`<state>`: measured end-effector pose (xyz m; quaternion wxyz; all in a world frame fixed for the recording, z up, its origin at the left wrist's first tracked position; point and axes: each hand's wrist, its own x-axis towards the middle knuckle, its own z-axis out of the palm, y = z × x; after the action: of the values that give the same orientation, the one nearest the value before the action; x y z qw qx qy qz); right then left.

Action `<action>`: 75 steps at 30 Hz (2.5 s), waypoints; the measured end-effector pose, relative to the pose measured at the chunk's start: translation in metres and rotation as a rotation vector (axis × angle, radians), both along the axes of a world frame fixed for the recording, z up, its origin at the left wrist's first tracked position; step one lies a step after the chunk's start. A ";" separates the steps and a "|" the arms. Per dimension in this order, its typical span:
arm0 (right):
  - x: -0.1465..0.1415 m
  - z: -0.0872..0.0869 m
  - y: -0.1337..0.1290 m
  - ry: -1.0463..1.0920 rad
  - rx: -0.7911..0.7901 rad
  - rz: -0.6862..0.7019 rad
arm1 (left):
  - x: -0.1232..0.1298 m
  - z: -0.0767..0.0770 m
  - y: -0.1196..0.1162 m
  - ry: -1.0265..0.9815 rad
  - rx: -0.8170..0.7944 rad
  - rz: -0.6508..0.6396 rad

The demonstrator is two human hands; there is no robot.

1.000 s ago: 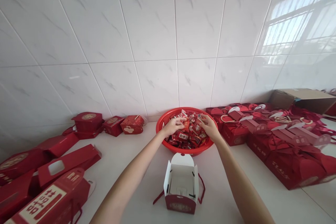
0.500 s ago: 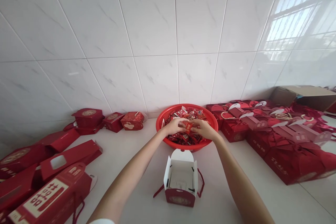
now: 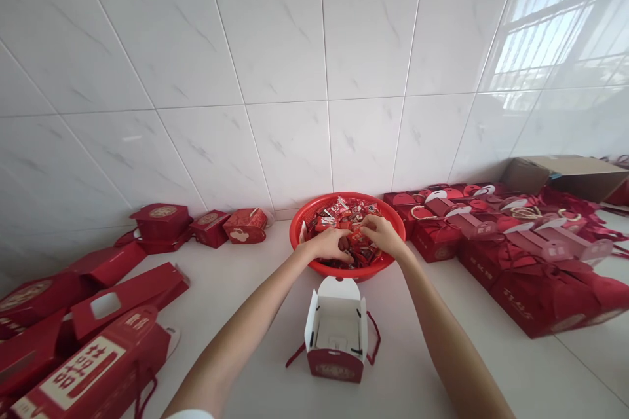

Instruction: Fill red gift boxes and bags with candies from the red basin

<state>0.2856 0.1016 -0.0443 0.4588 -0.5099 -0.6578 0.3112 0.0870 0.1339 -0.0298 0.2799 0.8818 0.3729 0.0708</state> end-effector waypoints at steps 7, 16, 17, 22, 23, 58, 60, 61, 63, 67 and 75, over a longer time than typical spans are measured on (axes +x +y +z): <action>0.003 -0.003 0.003 0.364 -0.093 -0.065 | -0.002 -0.007 0.004 -0.013 0.038 0.015; 0.002 0.010 -0.001 0.718 -0.209 -0.046 | -0.006 -0.011 0.010 -0.377 -0.020 0.066; 0.001 0.010 -0.001 0.737 -0.228 -0.043 | -0.006 -0.012 0.011 -0.410 -0.032 0.078; -0.010 0.008 -0.002 0.750 -0.337 -0.018 | -0.003 -0.009 0.013 -0.535 -0.030 0.125; -0.011 0.008 -0.002 0.749 -0.353 -0.010 | -0.001 -0.008 0.012 -0.575 -0.023 0.128; 0.010 -0.004 0.016 1.363 -0.202 -0.076 | 0.039 0.015 0.019 -0.071 0.545 0.405; 0.010 -0.005 0.016 1.349 -0.195 -0.077 | 0.050 0.011 0.019 -0.039 0.476 0.271; 0.010 -0.005 0.017 1.340 -0.192 -0.078 | 0.055 0.008 0.019 -0.018 0.439 0.221; 0.010 -0.006 0.017 1.324 -0.184 -0.082 | 0.063 0.001 0.022 0.018 0.380 0.159; 0.010 -0.007 0.018 1.308 -0.166 -0.094 | 0.068 -0.007 0.031 0.039 0.304 0.090; 0.012 -0.009 0.018 1.302 -0.128 -0.121 | 0.057 -0.015 0.046 -0.060 0.162 0.108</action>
<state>0.2974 0.1197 -0.0535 0.7484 -0.2798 -0.1963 0.5684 0.1438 0.1800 -0.0449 0.2145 0.8776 0.4046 0.1419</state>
